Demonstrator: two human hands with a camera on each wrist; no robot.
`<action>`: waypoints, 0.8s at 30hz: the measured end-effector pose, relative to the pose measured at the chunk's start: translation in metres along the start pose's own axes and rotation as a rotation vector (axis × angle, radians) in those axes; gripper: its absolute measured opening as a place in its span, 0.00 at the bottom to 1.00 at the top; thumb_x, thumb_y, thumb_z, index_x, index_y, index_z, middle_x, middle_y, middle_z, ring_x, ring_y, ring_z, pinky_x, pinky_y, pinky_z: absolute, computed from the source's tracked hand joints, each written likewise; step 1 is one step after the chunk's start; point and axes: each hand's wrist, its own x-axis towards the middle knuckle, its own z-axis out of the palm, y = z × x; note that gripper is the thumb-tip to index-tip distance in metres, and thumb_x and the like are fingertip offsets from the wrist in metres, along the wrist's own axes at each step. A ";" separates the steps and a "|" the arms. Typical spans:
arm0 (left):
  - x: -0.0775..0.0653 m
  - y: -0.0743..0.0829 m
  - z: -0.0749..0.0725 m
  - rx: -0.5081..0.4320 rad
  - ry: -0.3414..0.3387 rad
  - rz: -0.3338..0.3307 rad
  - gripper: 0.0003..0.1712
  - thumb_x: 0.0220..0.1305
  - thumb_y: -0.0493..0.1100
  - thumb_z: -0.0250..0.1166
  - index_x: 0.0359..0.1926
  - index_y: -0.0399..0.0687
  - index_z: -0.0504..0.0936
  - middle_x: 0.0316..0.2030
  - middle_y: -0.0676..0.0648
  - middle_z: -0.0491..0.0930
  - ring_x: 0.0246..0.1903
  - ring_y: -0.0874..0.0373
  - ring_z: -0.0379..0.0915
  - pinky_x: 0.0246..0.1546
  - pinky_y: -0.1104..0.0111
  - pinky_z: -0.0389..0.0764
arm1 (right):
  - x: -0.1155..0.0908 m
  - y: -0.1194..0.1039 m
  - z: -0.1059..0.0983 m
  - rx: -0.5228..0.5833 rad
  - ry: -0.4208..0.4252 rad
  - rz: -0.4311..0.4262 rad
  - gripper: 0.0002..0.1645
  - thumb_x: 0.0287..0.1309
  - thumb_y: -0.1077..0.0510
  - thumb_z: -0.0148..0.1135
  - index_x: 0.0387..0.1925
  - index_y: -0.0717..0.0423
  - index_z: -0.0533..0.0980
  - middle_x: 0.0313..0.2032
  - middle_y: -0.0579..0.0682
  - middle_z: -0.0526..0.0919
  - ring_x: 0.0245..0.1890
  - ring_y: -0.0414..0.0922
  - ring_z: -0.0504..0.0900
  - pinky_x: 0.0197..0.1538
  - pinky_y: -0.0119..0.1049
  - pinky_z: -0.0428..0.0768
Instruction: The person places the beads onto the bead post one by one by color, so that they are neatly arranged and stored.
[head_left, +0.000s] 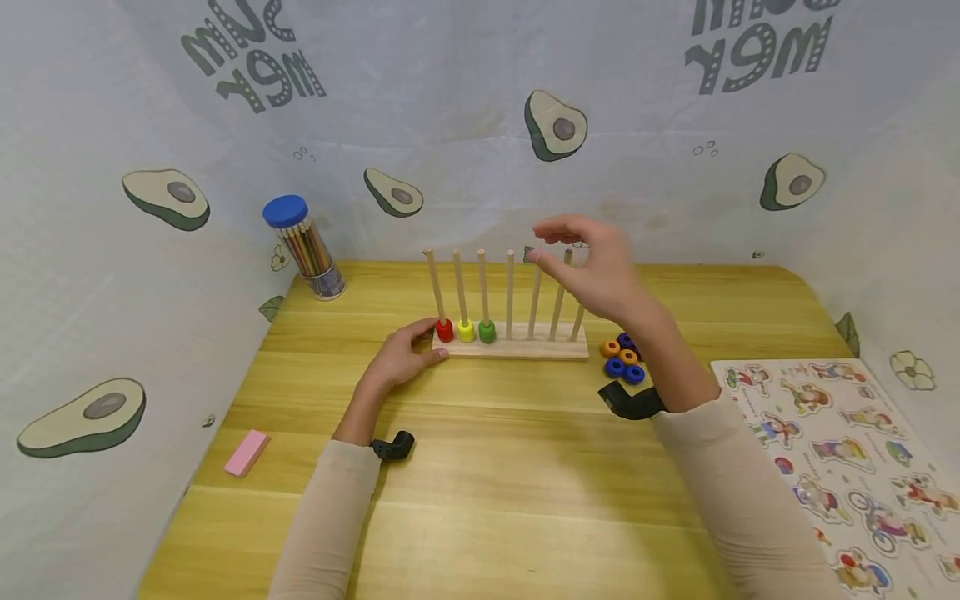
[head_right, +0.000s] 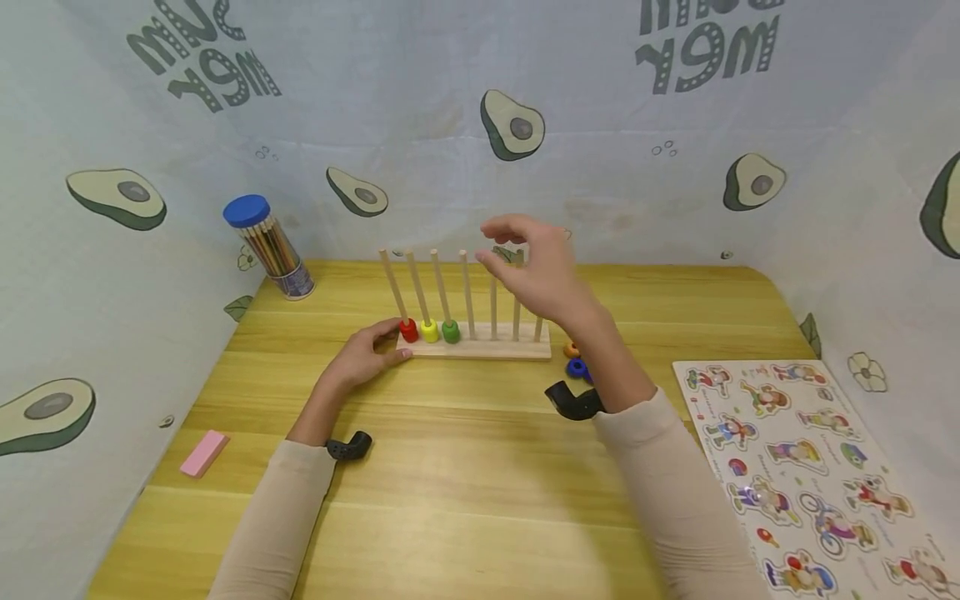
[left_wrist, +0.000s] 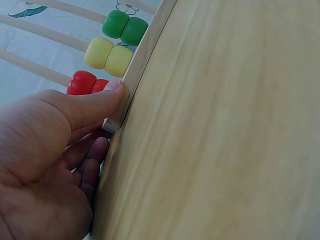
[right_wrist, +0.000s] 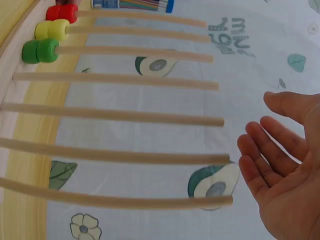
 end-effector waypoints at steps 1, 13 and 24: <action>0.000 0.000 0.000 0.001 0.000 -0.002 0.40 0.68 0.53 0.71 0.76 0.53 0.69 0.68 0.40 0.75 0.72 0.42 0.66 0.75 0.46 0.63 | -0.004 0.002 -0.005 0.003 0.015 0.010 0.20 0.67 0.55 0.69 0.57 0.57 0.82 0.53 0.55 0.87 0.55 0.51 0.81 0.59 0.49 0.77; -0.001 0.002 0.001 0.015 0.003 -0.008 0.40 0.68 0.53 0.71 0.77 0.53 0.68 0.68 0.40 0.75 0.72 0.42 0.66 0.75 0.45 0.63 | -0.048 0.038 -0.052 -0.013 0.117 0.154 0.21 0.69 0.53 0.67 0.59 0.55 0.81 0.55 0.56 0.84 0.53 0.37 0.77 0.60 0.27 0.71; -0.003 0.003 -0.001 -0.011 0.000 -0.016 0.41 0.67 0.53 0.71 0.77 0.54 0.68 0.69 0.40 0.75 0.72 0.41 0.65 0.75 0.44 0.62 | -0.087 0.078 -0.065 -0.089 0.050 0.360 0.29 0.71 0.41 0.62 0.62 0.55 0.79 0.55 0.56 0.83 0.48 0.31 0.74 0.61 0.41 0.74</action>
